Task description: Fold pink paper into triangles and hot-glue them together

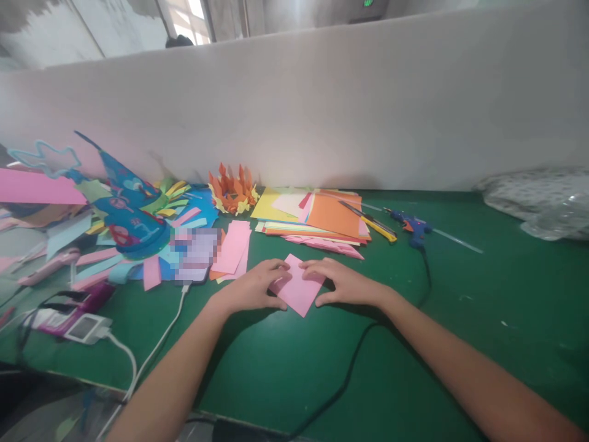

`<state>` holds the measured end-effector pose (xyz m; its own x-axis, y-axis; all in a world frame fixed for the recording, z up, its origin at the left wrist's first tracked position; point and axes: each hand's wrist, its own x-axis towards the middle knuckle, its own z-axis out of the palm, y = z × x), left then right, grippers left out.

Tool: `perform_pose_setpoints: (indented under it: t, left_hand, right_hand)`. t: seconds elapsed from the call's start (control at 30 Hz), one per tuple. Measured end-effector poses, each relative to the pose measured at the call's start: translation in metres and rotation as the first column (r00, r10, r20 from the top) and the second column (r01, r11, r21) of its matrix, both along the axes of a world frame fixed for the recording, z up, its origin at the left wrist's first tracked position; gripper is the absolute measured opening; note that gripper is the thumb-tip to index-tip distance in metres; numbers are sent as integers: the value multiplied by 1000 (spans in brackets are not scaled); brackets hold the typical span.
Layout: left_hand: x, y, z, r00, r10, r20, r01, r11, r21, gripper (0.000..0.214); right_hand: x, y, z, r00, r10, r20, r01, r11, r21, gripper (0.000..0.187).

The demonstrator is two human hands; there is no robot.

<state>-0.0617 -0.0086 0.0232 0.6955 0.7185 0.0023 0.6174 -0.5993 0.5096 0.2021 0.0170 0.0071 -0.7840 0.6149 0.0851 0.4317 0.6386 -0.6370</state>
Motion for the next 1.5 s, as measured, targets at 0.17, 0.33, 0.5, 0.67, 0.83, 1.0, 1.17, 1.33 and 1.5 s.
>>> perform_pose_setpoints:
  t: [0.17,0.33,0.5,0.67,0.83,1.0,1.17,1.33,1.5]
  left_hand:
    - [7,1,-2,999,-52,9,50,992,116,47]
    - [9,2,1,996,-89,-12,90,984,151,28]
    - [11,2,1,992,119,-49,-110,982,152,27]
    - [9,4,-4,942,334,-40,-330,940,86,20]
    - [12,2,-4,901,420,-108,-418,907,42,23]
    - [12,-1,-2,906,409,-111,-404,913,63,16]
    - [8,0,-2,927,364,-85,-359,931,69,14]
    - [7,1,-3,924,375,-80,-372,927,45,11]
    - [7,0,-1,914,390,-111,-386,921,55,8]
  right_hand:
    - [-3,0,-5,998,5,-69,1,996,84,41]
    - [0,0,-10,998,16,-67,-3,983,183,31]
    - [-3,1,-15,992,-114,-60,126,961,248,30]
    - [-12,0,-15,961,-274,-45,278,938,209,25]
    - [-17,-1,-15,943,-333,-23,330,922,203,30]
    - [-19,0,-17,953,-299,40,276,918,285,30]
    - [-20,0,-19,952,-294,80,245,896,369,40]
    - [-19,0,-21,948,-298,110,230,883,410,38]
    - [-20,-2,-17,938,-309,155,222,882,416,35]
